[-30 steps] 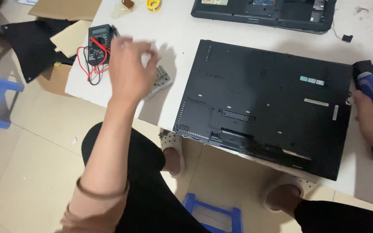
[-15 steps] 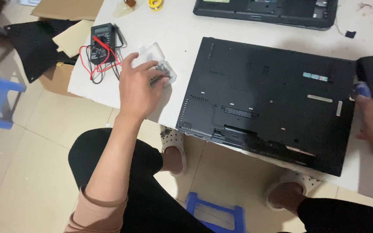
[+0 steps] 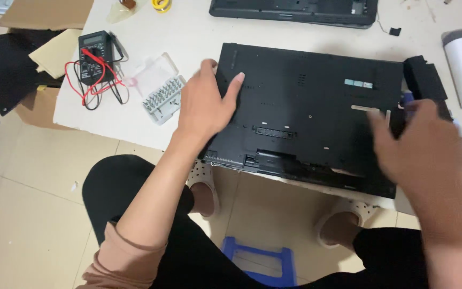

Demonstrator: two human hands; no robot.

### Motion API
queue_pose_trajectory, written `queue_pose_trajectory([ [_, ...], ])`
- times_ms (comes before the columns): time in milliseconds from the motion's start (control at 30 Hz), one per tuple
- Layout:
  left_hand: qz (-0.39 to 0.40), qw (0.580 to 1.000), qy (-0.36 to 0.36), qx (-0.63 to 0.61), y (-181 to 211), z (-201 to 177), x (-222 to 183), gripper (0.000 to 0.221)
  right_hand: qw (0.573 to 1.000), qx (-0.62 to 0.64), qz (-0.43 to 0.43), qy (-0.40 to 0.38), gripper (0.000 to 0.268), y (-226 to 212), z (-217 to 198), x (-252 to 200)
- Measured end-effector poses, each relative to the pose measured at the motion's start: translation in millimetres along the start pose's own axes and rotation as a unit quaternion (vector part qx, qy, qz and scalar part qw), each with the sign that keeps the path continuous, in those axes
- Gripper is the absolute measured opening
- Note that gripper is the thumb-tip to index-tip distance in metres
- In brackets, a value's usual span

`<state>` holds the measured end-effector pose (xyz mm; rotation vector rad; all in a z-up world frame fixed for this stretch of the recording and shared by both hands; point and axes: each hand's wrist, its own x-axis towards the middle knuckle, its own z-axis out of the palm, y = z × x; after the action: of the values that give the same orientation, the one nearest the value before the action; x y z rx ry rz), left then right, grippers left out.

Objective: Disassembling a laptop by removing screws and prying off the bottom cover

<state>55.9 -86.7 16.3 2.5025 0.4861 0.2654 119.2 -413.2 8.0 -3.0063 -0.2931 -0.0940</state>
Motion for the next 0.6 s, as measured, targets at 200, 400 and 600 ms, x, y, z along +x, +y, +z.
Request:
queue_pose_trajectory([
  [200, -0.16, 0.979, -0.114, 0.055, 13.4, 2.9, 18.5, 0.077, 0.995, 0.024, 0.042, -0.088, 0.082, -21.4, -3.3, 5.3],
  [400, -0.213, 0.966, -0.122, 0.08, 18.5, 5.9, 26.1, 0.078, 0.99, -0.021, 0.059, -0.125, 0.095, -12.9, 13.9, 27.4],
  [600, -0.23, 0.961, -0.137, 0.07, 25.0, 2.3, 24.8, 0.071, 0.981, 0.0, 0.102, -0.167, 0.103, -15.4, 11.9, 37.6],
])
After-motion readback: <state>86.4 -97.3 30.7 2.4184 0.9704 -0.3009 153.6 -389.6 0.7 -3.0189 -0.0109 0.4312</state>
